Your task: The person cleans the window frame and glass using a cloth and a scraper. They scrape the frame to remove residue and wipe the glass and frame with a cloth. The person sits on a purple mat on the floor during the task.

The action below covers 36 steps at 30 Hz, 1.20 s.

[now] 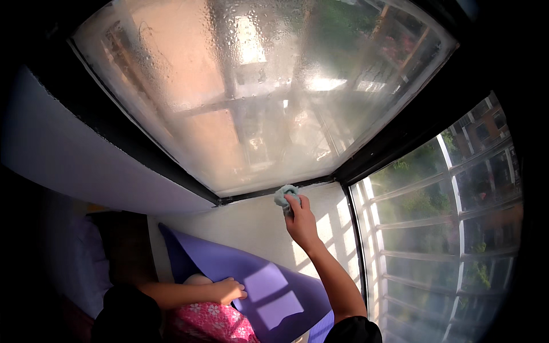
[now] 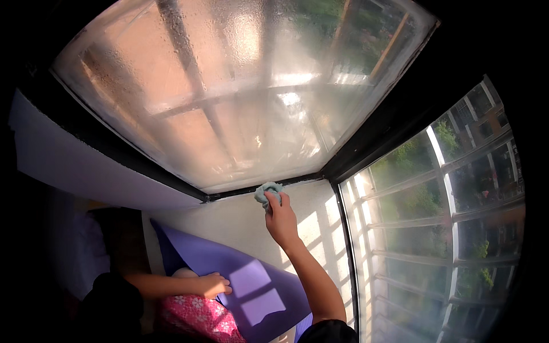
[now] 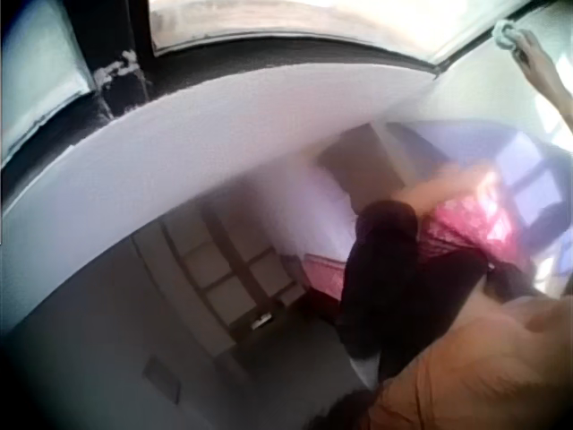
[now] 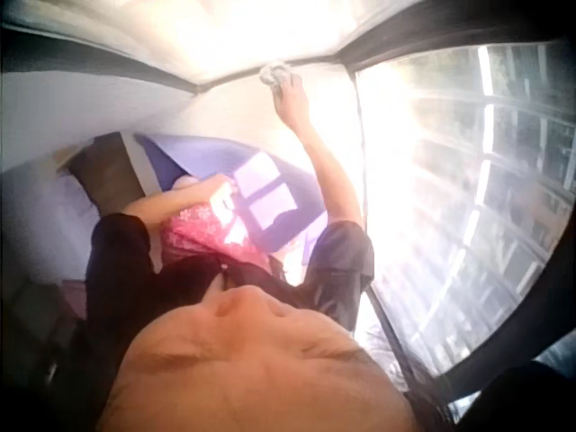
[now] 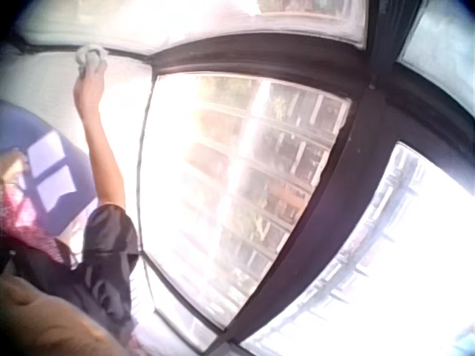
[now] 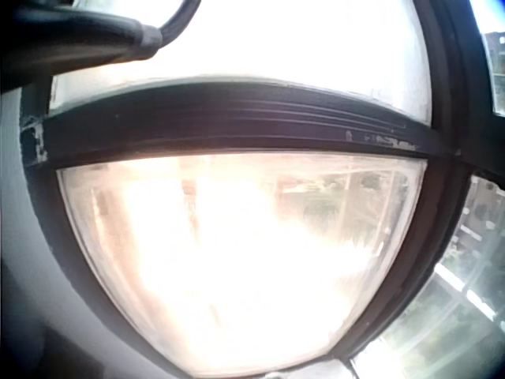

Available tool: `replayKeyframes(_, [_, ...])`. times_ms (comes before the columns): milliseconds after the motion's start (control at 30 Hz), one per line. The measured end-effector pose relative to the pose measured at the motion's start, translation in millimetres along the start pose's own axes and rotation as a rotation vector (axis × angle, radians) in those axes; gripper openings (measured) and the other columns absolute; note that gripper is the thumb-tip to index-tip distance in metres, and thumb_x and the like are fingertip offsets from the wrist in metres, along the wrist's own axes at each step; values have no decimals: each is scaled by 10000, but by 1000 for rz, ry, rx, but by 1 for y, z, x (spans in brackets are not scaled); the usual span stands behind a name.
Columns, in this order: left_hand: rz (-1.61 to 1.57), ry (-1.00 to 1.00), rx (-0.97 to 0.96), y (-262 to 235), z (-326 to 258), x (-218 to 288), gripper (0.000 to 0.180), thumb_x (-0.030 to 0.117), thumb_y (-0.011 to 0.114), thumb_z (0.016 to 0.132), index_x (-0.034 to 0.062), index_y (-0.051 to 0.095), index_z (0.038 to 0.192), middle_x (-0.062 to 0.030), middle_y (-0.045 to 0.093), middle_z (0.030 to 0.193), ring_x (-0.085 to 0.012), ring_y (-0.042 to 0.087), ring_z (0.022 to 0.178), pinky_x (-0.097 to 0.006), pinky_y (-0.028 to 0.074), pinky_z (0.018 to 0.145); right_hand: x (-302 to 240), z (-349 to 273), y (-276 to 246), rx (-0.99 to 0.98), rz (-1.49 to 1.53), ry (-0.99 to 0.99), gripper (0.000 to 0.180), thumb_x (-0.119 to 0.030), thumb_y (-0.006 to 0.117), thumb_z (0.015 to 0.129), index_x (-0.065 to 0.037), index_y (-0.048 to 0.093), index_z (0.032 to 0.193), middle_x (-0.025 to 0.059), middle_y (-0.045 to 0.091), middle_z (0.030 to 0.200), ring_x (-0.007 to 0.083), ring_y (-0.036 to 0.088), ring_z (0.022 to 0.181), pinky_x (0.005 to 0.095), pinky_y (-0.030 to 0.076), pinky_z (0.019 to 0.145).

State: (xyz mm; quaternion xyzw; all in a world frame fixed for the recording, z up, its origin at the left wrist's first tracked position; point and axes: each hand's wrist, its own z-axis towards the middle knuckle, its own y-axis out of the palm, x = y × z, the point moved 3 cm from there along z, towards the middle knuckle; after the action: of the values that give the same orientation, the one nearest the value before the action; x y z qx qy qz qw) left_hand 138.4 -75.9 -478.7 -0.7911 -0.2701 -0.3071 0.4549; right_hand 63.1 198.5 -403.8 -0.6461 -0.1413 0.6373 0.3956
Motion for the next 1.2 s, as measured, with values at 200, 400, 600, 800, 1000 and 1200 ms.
replayKeyframes(200, [-321,-315,-91,8,24,-9,296,366,629,701,100,611,831,-106,621,831,-266,591,853,-374,450,725,-33,-4,184,-248,-323,-293,347,-128,504,782,-190,503,1123,98,445,1155,266,520,836,366,496,606])
replayKeyframes(400, [-571,-608,-188,5,41,-41,424,469,571,785,69,630,656,-6,623,598,-118,599,521,-280,486,583,-12,13,201,-142,-483,-248,316,-132,519,762,-142,533,1077,81,487,1056,263,512,837,352,492,563])
replayKeyframes(600, [-578,-623,-194,4,46,-41,423,434,588,783,53,612,600,-19,621,599,-133,605,516,-276,487,537,-17,17,182,-41,-431,-56,287,-132,522,752,-133,549,1038,76,488,968,270,511,814,372,479,525])
replayKeyframes(800, [-628,-649,-285,10,55,-50,435,438,582,789,18,616,678,-62,628,629,-144,614,533,-276,481,508,-12,10,197,-94,-572,-231,305,-139,523,747,-180,555,1047,57,470,1066,238,502,796,304,452,490])
replayKeyframes(1000, [-775,-619,-362,19,55,-58,440,449,585,788,11,619,770,-72,637,669,-162,621,558,-269,479,515,94,33,73,21,-708,-84,275,-126,530,743,-161,551,1015,83,482,1032,283,517,797,363,474,515])
replayKeyframes(1200, [-762,-617,-435,4,57,-54,484,476,567,793,-2,627,838,-87,641,704,-167,632,594,-269,485,530,99,38,33,168,-663,-45,233,-169,540,756,-140,546,987,75,492,1002,254,528,764,334,475,483])
